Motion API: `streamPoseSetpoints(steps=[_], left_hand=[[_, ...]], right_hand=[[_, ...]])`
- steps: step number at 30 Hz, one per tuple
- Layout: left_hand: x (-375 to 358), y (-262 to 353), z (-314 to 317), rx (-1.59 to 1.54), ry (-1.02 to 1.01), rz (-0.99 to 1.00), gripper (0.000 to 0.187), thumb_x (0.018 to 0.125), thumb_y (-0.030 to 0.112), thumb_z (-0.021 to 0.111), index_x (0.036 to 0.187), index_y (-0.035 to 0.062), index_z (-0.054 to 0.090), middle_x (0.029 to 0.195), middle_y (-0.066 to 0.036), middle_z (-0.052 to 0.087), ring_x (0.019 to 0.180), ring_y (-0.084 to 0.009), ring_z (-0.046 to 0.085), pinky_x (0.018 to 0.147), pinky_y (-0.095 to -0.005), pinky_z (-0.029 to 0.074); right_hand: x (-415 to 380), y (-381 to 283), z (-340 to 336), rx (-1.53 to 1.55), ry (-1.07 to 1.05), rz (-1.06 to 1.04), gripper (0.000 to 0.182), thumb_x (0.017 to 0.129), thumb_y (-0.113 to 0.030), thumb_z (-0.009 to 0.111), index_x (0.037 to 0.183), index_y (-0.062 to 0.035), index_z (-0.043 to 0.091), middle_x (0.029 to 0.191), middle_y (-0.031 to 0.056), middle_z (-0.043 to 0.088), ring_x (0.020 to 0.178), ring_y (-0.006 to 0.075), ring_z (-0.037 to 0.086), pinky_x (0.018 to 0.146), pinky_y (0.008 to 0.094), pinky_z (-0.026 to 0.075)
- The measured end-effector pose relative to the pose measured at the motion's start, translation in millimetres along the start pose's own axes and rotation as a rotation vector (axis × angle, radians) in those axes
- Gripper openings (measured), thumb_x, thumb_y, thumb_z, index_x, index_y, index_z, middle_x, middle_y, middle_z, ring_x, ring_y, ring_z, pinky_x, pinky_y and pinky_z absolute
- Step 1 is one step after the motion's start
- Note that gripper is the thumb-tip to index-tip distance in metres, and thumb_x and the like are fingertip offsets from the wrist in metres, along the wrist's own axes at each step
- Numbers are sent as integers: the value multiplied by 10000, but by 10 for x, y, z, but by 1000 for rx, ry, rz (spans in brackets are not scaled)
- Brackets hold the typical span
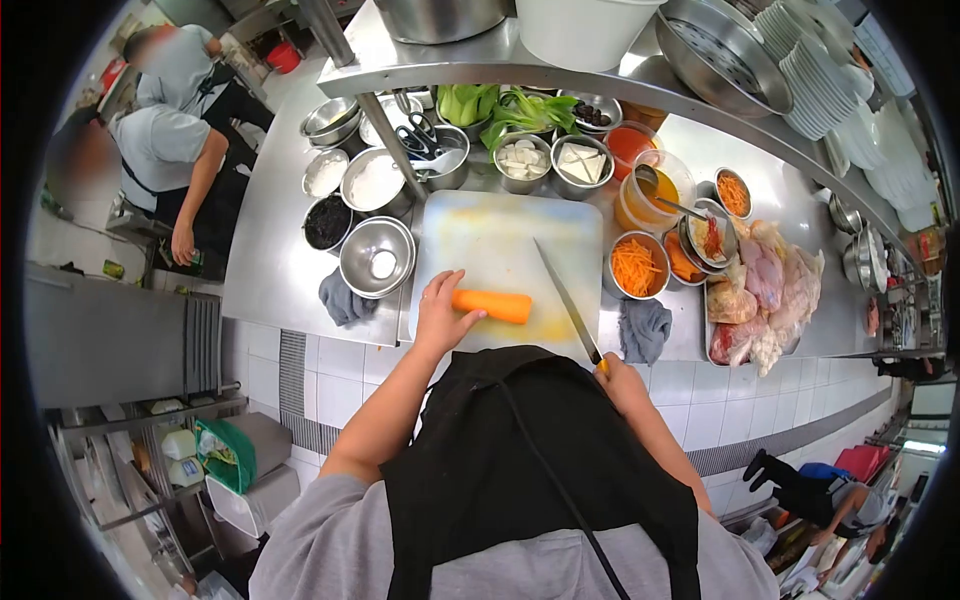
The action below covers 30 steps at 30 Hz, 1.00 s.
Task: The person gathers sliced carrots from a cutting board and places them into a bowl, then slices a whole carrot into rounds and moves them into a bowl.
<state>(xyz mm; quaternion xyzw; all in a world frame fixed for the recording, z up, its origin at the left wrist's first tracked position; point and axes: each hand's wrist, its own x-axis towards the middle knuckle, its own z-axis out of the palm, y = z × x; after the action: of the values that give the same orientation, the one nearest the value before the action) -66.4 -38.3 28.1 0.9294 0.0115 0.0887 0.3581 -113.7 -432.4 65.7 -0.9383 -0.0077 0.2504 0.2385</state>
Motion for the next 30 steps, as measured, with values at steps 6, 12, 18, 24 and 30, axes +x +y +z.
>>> streamPoseSetpoints(steps=[6,12,18,24,30], left_hand=[[-75,51,-4,78,-165,-126,639,814,367,945,1325,58,719,1260,-147,717,1235,-373,648,1086,-472,526],[-59,126,125,98,-96,-104,559,837,409,927,1230,58,741,1177,-125,739,1155,-344,687,1036,-459,547],[-138,-243,245,-333,81,-195,292,972,231,811,1161,27,723,1106,-155,741,996,-297,738,879,-422,591],[-258,-375,211,-356,89,-241,165,1011,181,757,1036,28,703,940,-133,736,797,-266,730,752,-391,582],[-186,-356,153,-356,120,-290,196,1001,186,770,1102,28,713,966,-134,748,833,-265,738,781,-394,591]], right_hand=[[59,-27,-63,33,36,-58,354,1044,-342,690,1167,-18,614,991,326,734,961,541,703,831,614,534],[146,49,132,35,77,-117,327,1038,-329,694,1161,-33,625,922,318,741,903,544,721,804,633,558],[66,33,138,53,89,-72,325,1039,-334,692,1122,-29,617,914,317,734,894,544,712,791,636,543],[-24,-10,203,72,122,-38,367,1054,-364,693,1102,-15,591,907,314,722,913,551,697,779,604,527],[23,-11,257,47,53,-10,366,1054,-354,685,1103,-3,590,927,330,726,927,559,696,794,614,525]])
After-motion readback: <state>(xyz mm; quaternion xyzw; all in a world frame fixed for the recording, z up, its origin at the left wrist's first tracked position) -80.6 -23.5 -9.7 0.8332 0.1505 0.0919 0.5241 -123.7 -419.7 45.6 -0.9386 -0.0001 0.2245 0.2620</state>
